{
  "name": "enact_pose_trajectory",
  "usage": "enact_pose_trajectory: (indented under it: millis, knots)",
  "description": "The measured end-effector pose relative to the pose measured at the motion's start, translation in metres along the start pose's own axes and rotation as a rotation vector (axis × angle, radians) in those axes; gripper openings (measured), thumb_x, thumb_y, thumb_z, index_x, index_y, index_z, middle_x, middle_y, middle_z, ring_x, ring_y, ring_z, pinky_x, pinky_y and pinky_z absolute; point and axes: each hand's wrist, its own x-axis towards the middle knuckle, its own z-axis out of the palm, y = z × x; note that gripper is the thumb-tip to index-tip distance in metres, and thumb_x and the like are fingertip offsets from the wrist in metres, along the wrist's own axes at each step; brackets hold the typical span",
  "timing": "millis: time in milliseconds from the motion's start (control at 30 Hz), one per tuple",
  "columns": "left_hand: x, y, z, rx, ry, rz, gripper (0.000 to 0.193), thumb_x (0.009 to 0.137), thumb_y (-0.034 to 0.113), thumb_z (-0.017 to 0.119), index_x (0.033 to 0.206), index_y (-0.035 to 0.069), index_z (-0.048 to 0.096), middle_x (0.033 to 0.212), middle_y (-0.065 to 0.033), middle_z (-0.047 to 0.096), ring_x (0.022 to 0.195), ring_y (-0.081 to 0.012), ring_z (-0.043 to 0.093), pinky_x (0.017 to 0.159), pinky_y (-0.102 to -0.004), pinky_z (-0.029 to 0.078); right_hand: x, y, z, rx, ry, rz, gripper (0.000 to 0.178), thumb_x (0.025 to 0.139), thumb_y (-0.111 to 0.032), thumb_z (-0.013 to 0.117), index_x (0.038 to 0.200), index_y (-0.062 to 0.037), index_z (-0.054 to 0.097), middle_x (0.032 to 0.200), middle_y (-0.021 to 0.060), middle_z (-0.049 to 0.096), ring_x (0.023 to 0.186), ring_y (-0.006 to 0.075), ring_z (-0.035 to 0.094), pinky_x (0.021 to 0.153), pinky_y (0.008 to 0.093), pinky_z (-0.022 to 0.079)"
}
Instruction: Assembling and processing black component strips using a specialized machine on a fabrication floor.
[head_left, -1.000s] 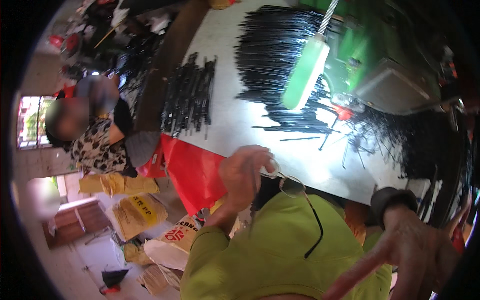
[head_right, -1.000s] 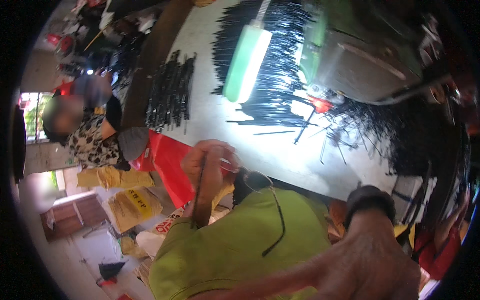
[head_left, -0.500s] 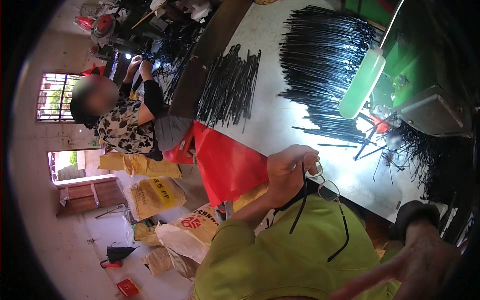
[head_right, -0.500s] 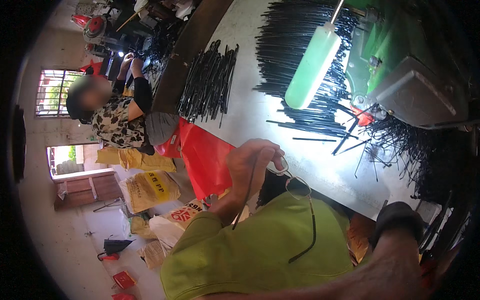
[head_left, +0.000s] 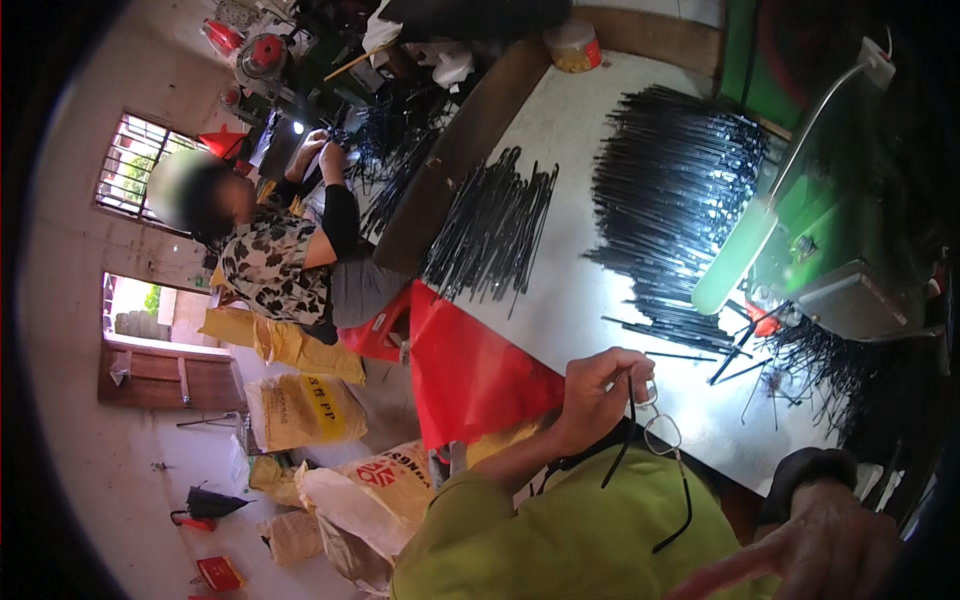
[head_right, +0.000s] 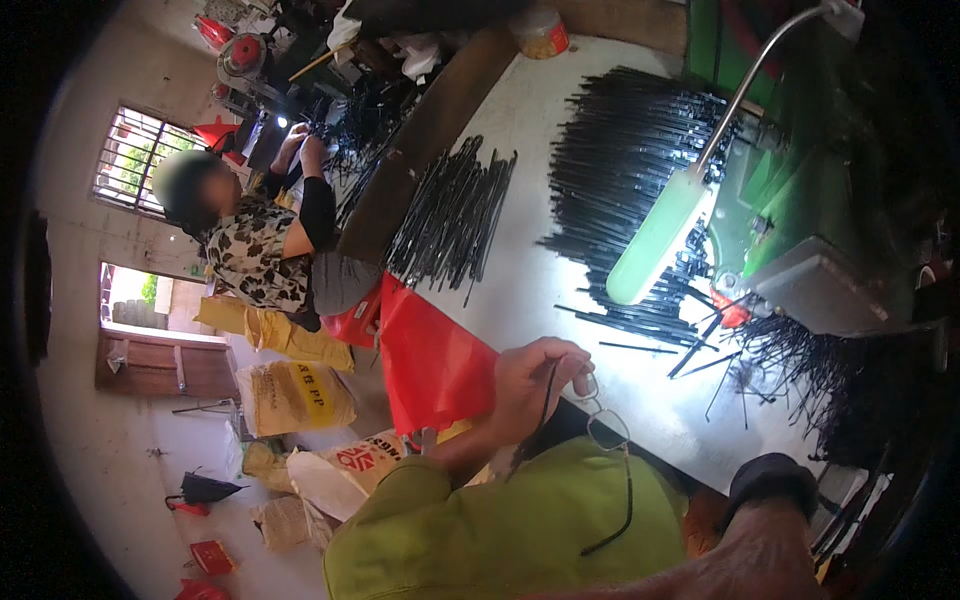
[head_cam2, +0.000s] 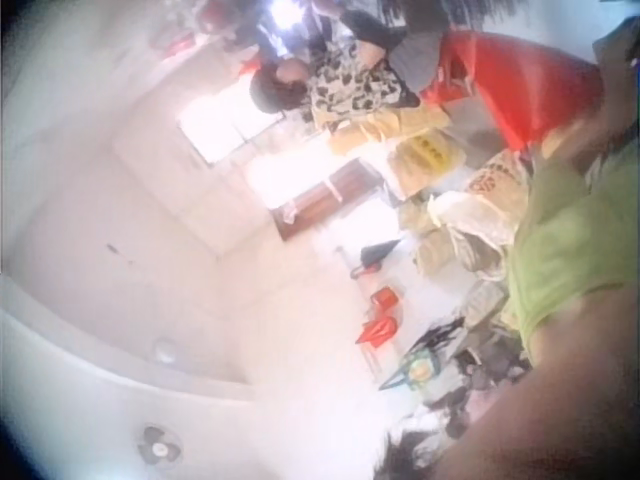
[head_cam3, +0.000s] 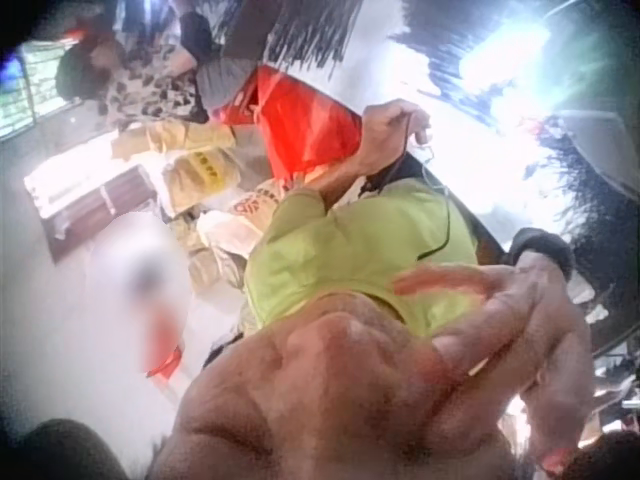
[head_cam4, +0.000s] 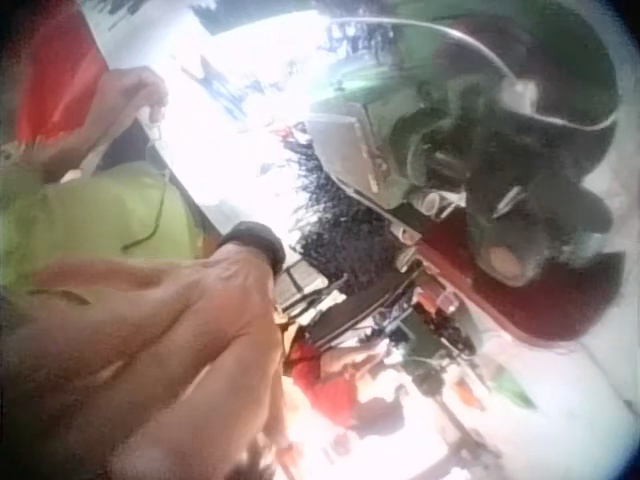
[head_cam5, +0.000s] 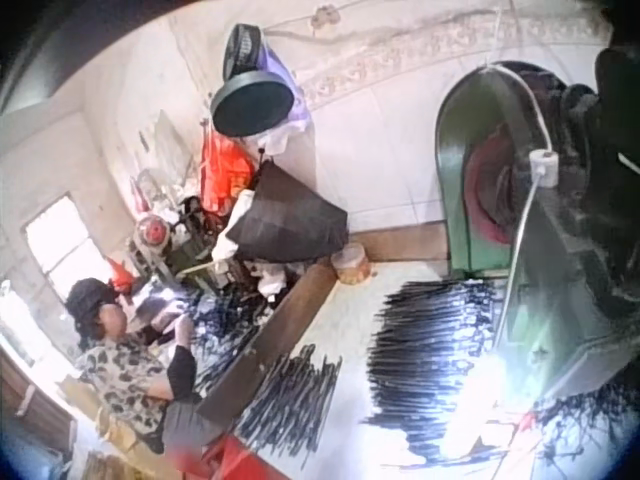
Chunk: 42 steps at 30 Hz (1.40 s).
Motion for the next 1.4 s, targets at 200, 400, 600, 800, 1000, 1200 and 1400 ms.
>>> enact_pose_trajectory:
  millis: [200,400,600,800,1000,1200,1400]
  knots:
    - [-0.001,0.001,-0.006,-0.068,0.043,-0.028,0.012,0.094,0.005,0.054,0.096,-0.005,0.060,0.083,-0.0120,0.064,0.067,-0.0141,0.061,0.063,-0.0264,0.051,0.051,0.021,-0.018,-0.025,0.103,0.000,0.066,0.083,-0.049,0.064,0.137,-0.0161,0.044,0.113,0.0075,0.066,0.127,0.0268,0.046,0.103,0.0673,0.024]
    - [0.001,-0.019,0.000,-0.089,0.037,0.035,0.011,0.094,0.002,0.052,0.095,-0.005,0.060,0.082,-0.0123,0.064,0.064,-0.0139,0.061,0.060,-0.0258,0.052,0.094,0.045,-0.015,-0.071,0.081,0.002,0.065,0.083,-0.048,0.064,0.136,-0.0153,0.045,0.113,0.0081,0.066,0.126,0.0271,0.047,0.102,0.0665,0.025]
    - [-0.002,-0.012,0.004,-0.153,0.039,-0.024,0.007,0.092,-0.002,0.054,0.095,-0.005,0.060,0.082,-0.0132,0.064,0.063,-0.0147,0.061,0.060,-0.0259,0.050,0.043,0.026,-0.012,-0.110,0.086,0.037,0.065,0.082,-0.047,0.065,0.135,-0.0146,0.045,0.113,0.0087,0.066,0.125,0.0274,0.047,0.102,0.0658,0.026]
    - [0.007,-0.035,-0.007,-0.166,0.036,0.031,0.018,0.091,-0.011,0.043,0.094,-0.006,0.060,0.073,-0.0068,0.060,0.065,-0.0100,0.058,0.064,-0.0254,0.050,0.041,0.032,-0.025,-0.257,0.073,0.054,0.064,0.082,-0.045,0.065,0.134,-0.0138,0.046,0.113,0.0092,0.066,0.124,0.0278,0.047,0.101,0.0650,0.026]
    - [0.006,-0.028,-0.002,-0.174,0.104,-0.025,0.008,0.089,-0.007,0.053,0.092,-0.005,0.060,0.079,-0.0126,0.063,0.060,-0.0166,0.061,0.056,-0.0269,0.051,0.018,0.013,-0.021,-0.261,0.165,0.118,0.064,0.081,-0.044,0.066,0.133,-0.0131,0.046,0.112,0.0098,0.066,0.123,0.0281,0.048,0.100,0.0642,0.027]
    - [-0.001,-0.027,-0.002,-0.221,0.089,-0.092,0.006,0.091,0.000,0.056,0.093,-0.004,0.060,0.080,-0.0117,0.063,0.061,-0.0155,0.060,0.056,-0.0260,0.049,0.045,0.033,-0.021,-0.185,0.161,0.092,0.063,0.081,-0.043,0.066,0.133,-0.0123,0.047,0.112,0.0104,0.065,0.122,0.0285,0.048,0.100,0.0635,0.028]
    - [-0.001,-0.028,-0.001,-0.175,0.059,-0.080,0.010,0.094,0.006,0.055,0.096,-0.002,0.060,0.081,-0.0098,0.062,0.062,-0.0126,0.060,0.057,-0.0251,0.048,-0.010,0.003,-0.010,-0.143,0.103,0.082,0.063,0.080,-0.042,0.067,0.132,-0.0116,0.047,0.112,0.0109,0.065,0.121,0.0288,0.049,0.099,0.0627,0.029]
